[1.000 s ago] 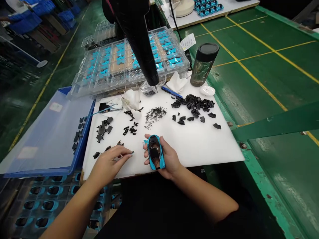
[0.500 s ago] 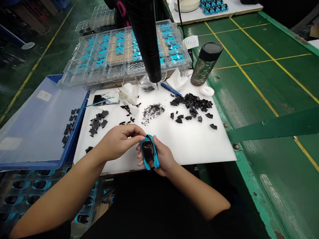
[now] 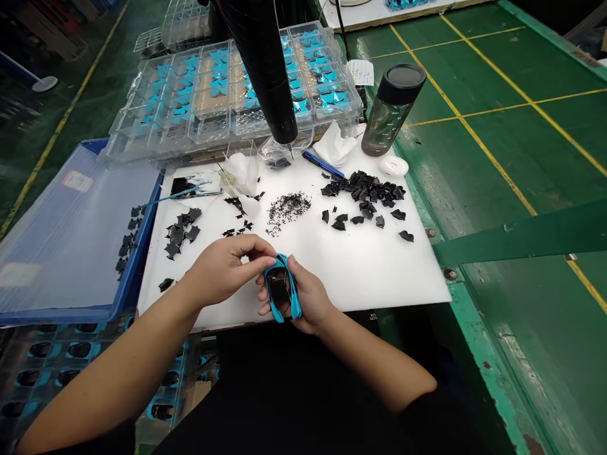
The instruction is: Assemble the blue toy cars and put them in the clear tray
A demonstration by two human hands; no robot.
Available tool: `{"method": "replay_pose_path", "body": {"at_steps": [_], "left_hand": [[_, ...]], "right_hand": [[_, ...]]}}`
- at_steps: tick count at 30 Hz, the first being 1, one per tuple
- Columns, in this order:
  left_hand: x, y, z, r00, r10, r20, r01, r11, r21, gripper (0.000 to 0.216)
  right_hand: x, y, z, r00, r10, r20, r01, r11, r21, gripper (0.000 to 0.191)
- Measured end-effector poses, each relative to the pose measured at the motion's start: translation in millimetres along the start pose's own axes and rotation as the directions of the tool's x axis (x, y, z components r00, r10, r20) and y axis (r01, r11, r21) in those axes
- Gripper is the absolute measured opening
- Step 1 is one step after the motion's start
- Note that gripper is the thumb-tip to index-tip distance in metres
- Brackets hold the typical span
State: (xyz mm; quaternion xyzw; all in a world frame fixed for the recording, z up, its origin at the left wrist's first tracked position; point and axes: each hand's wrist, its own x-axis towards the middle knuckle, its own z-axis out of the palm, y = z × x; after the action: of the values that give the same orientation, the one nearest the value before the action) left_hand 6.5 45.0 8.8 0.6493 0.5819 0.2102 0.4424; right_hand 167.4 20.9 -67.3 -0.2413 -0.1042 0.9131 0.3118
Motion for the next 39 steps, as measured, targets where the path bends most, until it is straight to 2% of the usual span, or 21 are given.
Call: {"method": "replay_pose_path", "body": {"at_steps": [3, 8, 11, 14, 16, 18, 19, 20, 22, 23, 24, 25, 27, 28, 29, 32, 36, 39], "left_hand": [[1, -4, 2, 0.997, 0.068, -0.041, -0.066, 0.996, 0.051, 0.014], [1, -10, 4, 0.993, 0.098, -0.071, -0.089, 0.989, 0.122, 0.013], [-4, -15, 7, 0.964, 0.195, -0.181, -0.16, 0.968, 0.191, 0.016], [-12, -21, 11, 0.887, 0.386, -0.255, -0.307, 0.903, 0.301, 0.021], [-20, -24, 12, 0.847, 0.494, -0.196, -0.396, 0.833, 0.387, 0.023], [-31, -25, 8, 0.817, 0.55, -0.173, -0.427, 0.778, 0.461, 0.027], [-38, -26, 4, 0.795, 0.56, -0.232, -0.403, 0.774, 0.488, 0.029], [-47, -26, -1, 0.757, 0.557, -0.342, -0.351, 0.788, 0.505, 0.032], [-64, -29, -11, 0.64, 0.496, -0.587, -0.201, 0.845, 0.495, 0.032], [-72, -32, -15, 0.601, 0.45, -0.66, -0.128, 0.87, 0.476, 0.029], [-79, -36, -18, 0.612, 0.403, -0.681, -0.065, 0.883, 0.465, 0.024], [-85, -42, -19, 0.67, 0.352, -0.654, -0.012, 0.886, 0.464, 0.019], [-89, -56, -17, 0.822, 0.226, -0.522, 0.073, 0.868, 0.491, 0.013], [-87, -63, -14, 0.867, 0.174, -0.467, 0.103, 0.854, 0.51, 0.012], [-83, -69, -11, 0.888, 0.142, -0.437, 0.125, 0.84, 0.528, 0.012], [-58, -81, -2, 0.891, 0.165, -0.423, 0.13, 0.799, 0.587, 0.015], [-20, -80, -3, 0.94, 0.196, -0.28, 0.067, 0.698, 0.713, 0.022], [-3, -76, -9, 0.963, 0.183, -0.196, 0.031, 0.649, 0.76, 0.022]], "right_hand": [[0, 0, 0, 1.0, 0.003, 0.016, -0.003, 1.0, -0.009, 0.052], [1, 2, -2, 1.0, -0.001, 0.026, 0.001, 1.0, -0.007, 0.051], [1, 2, -3, 0.999, 0.004, 0.041, -0.004, 1.0, 0.001, 0.052], [0, 1, -3, 0.999, 0.009, 0.044, -0.01, 1.0, 0.024, 0.05], [-1, -1, -2, 0.999, 0.033, 0.038, -0.034, 0.999, 0.025, 0.051], [-3, -2, 0, 0.998, 0.05, 0.034, -0.051, 0.998, 0.032, 0.052], [-3, -3, 0, 0.999, 0.037, 0.029, -0.038, 0.998, 0.05, 0.051], [-4, -3, 1, 1.0, 0.008, 0.021, -0.009, 0.997, 0.076, 0.049], [-5, -5, 3, 0.997, -0.075, -0.006, 0.076, 0.99, 0.122, 0.047], [-5, -5, 3, 0.993, -0.114, -0.021, 0.116, 0.984, 0.133, 0.046], [-6, -5, 4, 0.989, -0.144, -0.036, 0.148, 0.98, 0.137, 0.047], [-6, -5, 4, 0.985, -0.167, -0.048, 0.172, 0.976, 0.137, 0.047], [-6, -5, 4, 0.982, -0.18, -0.055, 0.186, 0.972, 0.14, 0.048], [-5, -5, 4, 0.983, -0.176, -0.052, 0.181, 0.973, 0.144, 0.047], [-5, -4, 4, 0.985, -0.167, -0.046, 0.172, 0.974, 0.149, 0.047], [-3, -3, 5, 0.989, -0.145, -0.034, 0.148, 0.976, 0.158, 0.046], [-3, -3, 5, 0.988, -0.151, -0.032, 0.154, 0.974, 0.168, 0.047], [-3, -2, 5, 0.988, -0.154, -0.034, 0.157, 0.973, 0.17, 0.047]]}}
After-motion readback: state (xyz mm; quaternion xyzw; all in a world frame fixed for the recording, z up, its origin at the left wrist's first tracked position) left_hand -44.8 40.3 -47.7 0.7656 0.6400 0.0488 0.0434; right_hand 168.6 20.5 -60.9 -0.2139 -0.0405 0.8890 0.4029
